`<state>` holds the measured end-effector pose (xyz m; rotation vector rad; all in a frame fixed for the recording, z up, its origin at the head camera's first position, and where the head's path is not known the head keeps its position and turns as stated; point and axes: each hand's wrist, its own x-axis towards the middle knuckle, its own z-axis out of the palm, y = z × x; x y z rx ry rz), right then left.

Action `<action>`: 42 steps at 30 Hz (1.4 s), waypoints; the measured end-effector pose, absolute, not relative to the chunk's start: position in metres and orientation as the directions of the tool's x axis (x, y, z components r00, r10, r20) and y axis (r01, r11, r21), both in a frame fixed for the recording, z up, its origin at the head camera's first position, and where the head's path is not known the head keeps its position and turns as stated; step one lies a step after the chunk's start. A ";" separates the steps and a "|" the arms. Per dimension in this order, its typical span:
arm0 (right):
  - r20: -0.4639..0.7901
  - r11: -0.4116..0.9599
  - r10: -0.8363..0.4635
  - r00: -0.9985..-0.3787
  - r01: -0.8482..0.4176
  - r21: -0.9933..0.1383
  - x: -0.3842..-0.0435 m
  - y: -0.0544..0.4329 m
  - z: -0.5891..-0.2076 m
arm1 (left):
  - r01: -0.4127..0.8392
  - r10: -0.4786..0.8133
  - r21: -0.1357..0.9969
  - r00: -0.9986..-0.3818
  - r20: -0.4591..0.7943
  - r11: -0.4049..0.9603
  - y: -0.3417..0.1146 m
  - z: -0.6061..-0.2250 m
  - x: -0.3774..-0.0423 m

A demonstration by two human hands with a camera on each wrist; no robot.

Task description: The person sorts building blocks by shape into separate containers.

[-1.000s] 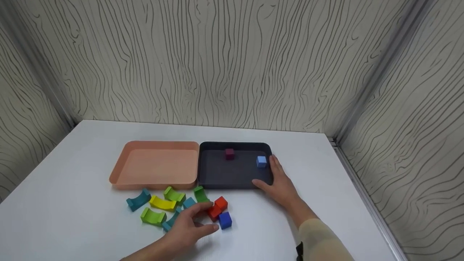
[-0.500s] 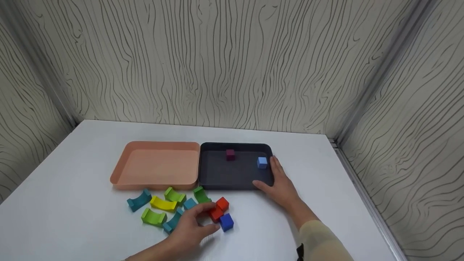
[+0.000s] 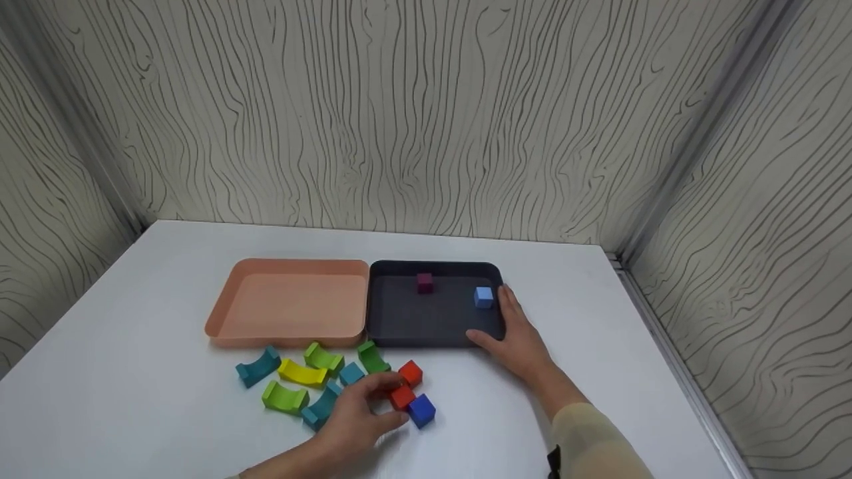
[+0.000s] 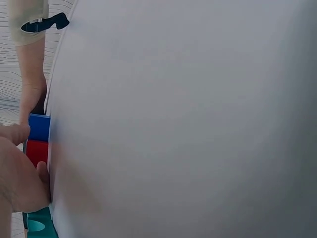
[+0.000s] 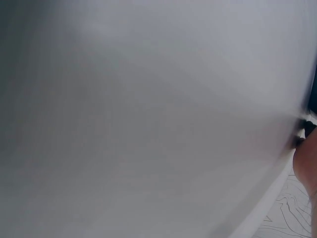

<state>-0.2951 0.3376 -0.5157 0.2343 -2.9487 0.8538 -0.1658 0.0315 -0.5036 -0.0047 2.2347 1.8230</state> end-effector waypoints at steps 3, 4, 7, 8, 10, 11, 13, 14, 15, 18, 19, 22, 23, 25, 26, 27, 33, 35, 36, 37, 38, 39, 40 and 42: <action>0.094 0.833 -0.124 -0.988 -0.156 -0.531 -0.295 0.338 -0.515 | -0.153 0.151 0.964 -0.970 -0.188 0.217 0.033 -0.505 -0.165; 0.092 0.832 -0.123 -0.988 -0.154 -0.533 -0.295 0.339 -0.515 | -0.148 0.150 0.965 -0.972 -0.182 0.214 0.034 -0.505 -0.166; 0.092 0.832 -0.123 -0.988 -0.153 -0.533 -0.295 0.340 -0.515 | -0.135 0.149 0.966 -0.974 -0.170 0.220 0.034 -0.506 -0.166; 0.094 0.835 -0.123 -0.988 -0.154 -0.529 -0.295 0.340 -0.515 | -0.131 0.148 0.966 -0.975 -0.167 0.223 0.034 -0.506 -0.166; 0.098 0.840 -0.123 -0.988 -0.156 -0.520 -0.296 0.340 -0.516 | -0.133 0.150 0.965 -0.974 -0.170 0.227 0.034 -0.506 -0.166; 0.099 0.841 -0.121 -0.988 -0.155 -0.517 -0.297 0.340 -0.516 | -0.136 0.149 0.963 -0.973 -0.174 0.233 0.034 -0.506 -0.166; 0.098 0.845 -0.118 -0.988 -0.151 -0.513 -0.297 0.339 -0.516 | -0.144 0.149 0.961 -0.972 -0.183 0.235 0.034 -0.505 -0.166; 0.096 0.844 -0.118 -0.988 -0.151 -0.514 -0.298 0.339 -0.516 | -0.149 0.147 0.960 -0.971 -0.187 0.236 0.034 -0.505 -0.166; 0.095 0.843 -0.117 -0.989 -0.149 -0.518 -0.297 0.338 -0.516 | -0.152 0.146 0.960 -0.971 -0.190 0.237 0.034 -0.506 -0.166; 0.097 0.840 -0.119 -0.988 -0.152 -0.521 -0.297 0.337 -0.516 | -0.144 0.143 0.960 -0.973 -0.182 0.240 0.034 -0.506 -0.166; 0.099 0.840 -0.120 -0.988 -0.154 -0.520 -0.296 0.337 -0.516 | -0.143 0.143 0.960 -0.973 -0.180 0.241 0.034 -0.507 -0.165; 0.104 0.841 -0.123 -0.987 -0.159 -0.517 -0.296 0.337 -0.516 | -0.141 0.144 0.962 -0.974 -0.177 0.235 0.034 -0.507 -0.165; 0.105 0.841 -0.122 -0.987 -0.159 -0.518 -0.296 0.337 -0.516 | -0.144 0.144 0.962 -0.973 -0.180 0.231 0.033 -0.507 -0.165; 0.103 0.838 -0.125 -0.987 -0.160 -0.522 -0.296 0.337 -0.516 | -0.150 0.140 0.961 -0.973 -0.185 0.232 0.033 -0.507 -0.165; 0.103 0.836 -0.127 -0.986 -0.163 -0.524 -0.296 0.337 -0.516 | -0.150 0.138 0.961 -0.973 -0.185 0.232 0.033 -0.507 -0.165; 0.104 0.834 -0.127 -0.986 -0.163 -0.528 -0.295 0.337 -0.516 | -0.150 0.136 0.961 -0.973 -0.185 0.232 0.033 -0.507 -0.165; 0.116 0.829 -0.131 -0.985 -0.173 -0.532 -0.294 0.337 -0.515 | -0.165 0.125 0.958 -0.972 -0.197 0.233 0.034 -0.507 -0.165; 0.109 0.832 -0.130 -0.986 -0.168 -0.528 -0.294 0.336 -0.515 | -0.178 0.123 0.957 -0.970 -0.210 0.229 0.033 -0.507 -0.165; 0.108 0.834 -0.130 -0.986 -0.167 -0.526 -0.295 0.336 -0.515 | -0.184 0.123 0.956 -0.969 -0.216 0.227 0.033 -0.506 -0.165; 0.109 0.836 -0.130 -0.985 -0.168 -0.523 -0.295 0.336 -0.516 | -0.183 0.127 0.957 -0.969 -0.214 0.224 0.033 -0.506 -0.165; 0.111 0.837 -0.130 -0.985 -0.169 -0.521 -0.295 0.337 -0.516 | -0.181 0.130 0.958 -0.968 -0.213 0.224 0.032 -0.506 -0.165; 0.111 0.838 -0.129 -0.985 -0.168 -0.519 -0.296 0.337 -0.517 | -0.180 0.134 0.958 -0.968 -0.213 0.222 0.032 -0.506 -0.165; 0.112 0.840 -0.130 -0.985 -0.169 -0.516 -0.296 0.337 -0.517 | -0.179 0.138 0.959 -0.967 -0.212 0.220 0.031 -0.507 -0.165; 0.121 0.839 -0.132 -0.984 -0.176 -0.514 -0.297 0.338 -0.518 | -0.171 0.145 0.960 -0.968 -0.206 0.222 0.030 -0.507 -0.166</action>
